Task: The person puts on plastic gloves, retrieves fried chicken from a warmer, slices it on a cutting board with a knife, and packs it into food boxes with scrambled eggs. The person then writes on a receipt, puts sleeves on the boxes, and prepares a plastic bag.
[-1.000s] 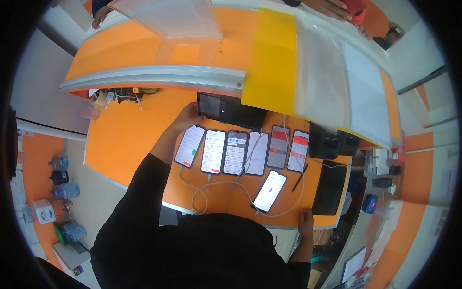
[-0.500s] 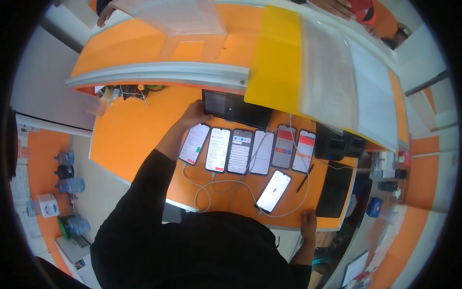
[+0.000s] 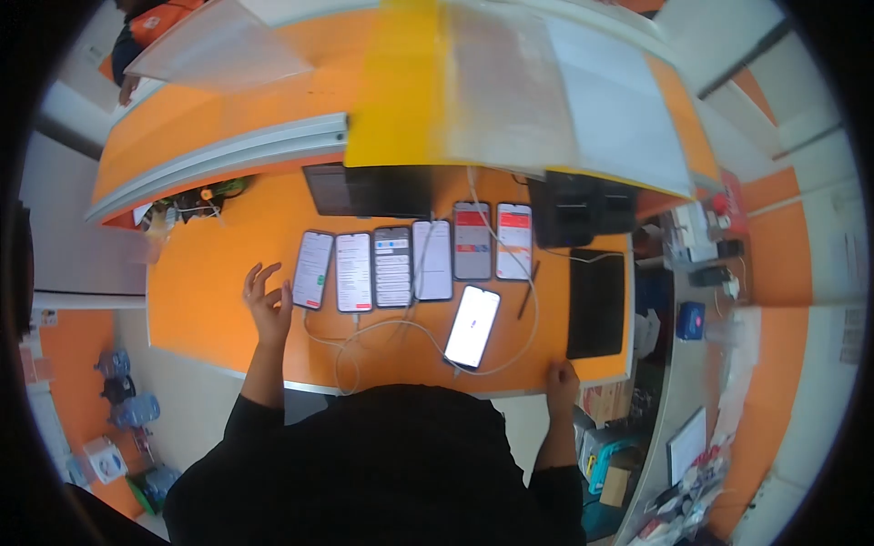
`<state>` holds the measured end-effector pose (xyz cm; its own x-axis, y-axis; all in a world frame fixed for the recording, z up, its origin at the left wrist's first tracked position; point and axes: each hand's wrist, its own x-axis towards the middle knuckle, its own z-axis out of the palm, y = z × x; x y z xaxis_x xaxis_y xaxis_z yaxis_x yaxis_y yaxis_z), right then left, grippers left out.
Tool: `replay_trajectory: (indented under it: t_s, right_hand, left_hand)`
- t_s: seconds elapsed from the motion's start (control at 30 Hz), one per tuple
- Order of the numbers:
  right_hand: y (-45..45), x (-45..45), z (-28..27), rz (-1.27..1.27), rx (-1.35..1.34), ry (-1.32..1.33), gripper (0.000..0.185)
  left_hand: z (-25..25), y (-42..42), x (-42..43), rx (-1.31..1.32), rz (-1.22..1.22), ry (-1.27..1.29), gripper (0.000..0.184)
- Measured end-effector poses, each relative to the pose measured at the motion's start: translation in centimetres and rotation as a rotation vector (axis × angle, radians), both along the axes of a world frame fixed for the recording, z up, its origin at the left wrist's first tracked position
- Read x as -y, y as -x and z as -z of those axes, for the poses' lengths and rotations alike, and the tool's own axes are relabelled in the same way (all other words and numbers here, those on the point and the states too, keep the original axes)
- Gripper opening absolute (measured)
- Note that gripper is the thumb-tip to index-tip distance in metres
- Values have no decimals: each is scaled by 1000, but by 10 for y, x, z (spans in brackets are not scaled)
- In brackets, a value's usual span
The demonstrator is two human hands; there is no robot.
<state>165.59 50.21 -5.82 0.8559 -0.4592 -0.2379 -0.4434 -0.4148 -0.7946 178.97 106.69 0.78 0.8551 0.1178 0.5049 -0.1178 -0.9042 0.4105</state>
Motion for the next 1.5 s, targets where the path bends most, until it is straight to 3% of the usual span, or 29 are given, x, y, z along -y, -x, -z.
replay_trajectory:
  t_s: [0.23,0.3,0.37,0.47,0.57,0.63,0.67,0.7,0.73,0.77,0.8,0.87,0.93,1.0,1.07,1.13,1.17,1.23,1.3,1.33,1.4,1.47,1.5]
  right_hand:
    - [-97,-31,13,-92,312,428,20]
    - [-117,-37,5,-53,25,467,41]
    - [-128,-51,-26,-56,-195,522,46]
    - [-134,-62,-29,-80,-317,519,45]
    - [-133,-59,1,-140,-313,476,36]
    - [-121,-52,11,-151,-299,398,30]
    - [-115,-42,44,-228,-172,499,27]
    - [-92,-33,28,-592,-88,853,28]
    - [-77,-24,44,-410,106,649,25]
    - [-31,-25,0,-117,131,257,26]
    - [7,-9,6,-185,335,179,25]
    - [109,1,-14,-90,305,-183,27]
    - [230,14,-80,-79,238,-698,19]
    - [335,36,-48,36,281,-853,19]
    - [435,48,-53,281,409,-960,20]
    - [529,65,-46,369,485,-969,20]
    - [569,76,-49,417,561,-968,21]
    - [633,74,-91,580,638,-918,22]
    - [689,74,-105,751,709,-807,25]
    - [714,74,-110,763,700,-806,25]
    - [750,70,-123,924,948,-669,24]
    - [790,80,-124,891,1001,-653,24]
    - [809,88,-121,983,998,-567,24]
  left_hand:
    - [-23,-12,52,39,238,24,27]
    - [-19,-20,69,83,391,35,20]
    - [-32,-16,89,50,494,17,17]
    - [-44,1,100,-50,605,-24,11]
    - [-39,25,113,-62,674,-34,6]
    - [-35,48,132,-65,720,-8,14]
    - [-37,61,143,-82,762,13,20]
    - [-36,76,153,-82,802,-28,24]
    - [-34,86,167,-76,862,-69,29]
    - [-32,100,184,-71,938,-14,32]
    - [-27,115,202,-81,995,43,36]
    - [-8,146,240,-132,1095,66,41]
    - [-1,188,277,-201,1120,105,46]
    - [-2,232,333,-338,1239,4,51]
    - [24,262,387,-241,1402,-21,50]
    - [49,297,436,-604,1472,84,47]
    - [80,302,462,-606,1519,78,47]
    - [151,320,490,-968,1481,-394,43]
    - [156,353,524,-1452,1410,-805,42]
    - [149,375,546,-1683,1364,-876,42]
    - [123,428,597,-1963,1302,-858,42]
    - [95,493,660,-1908,1404,-749,43]
    - [188,493,687,-1035,2004,-749,47]
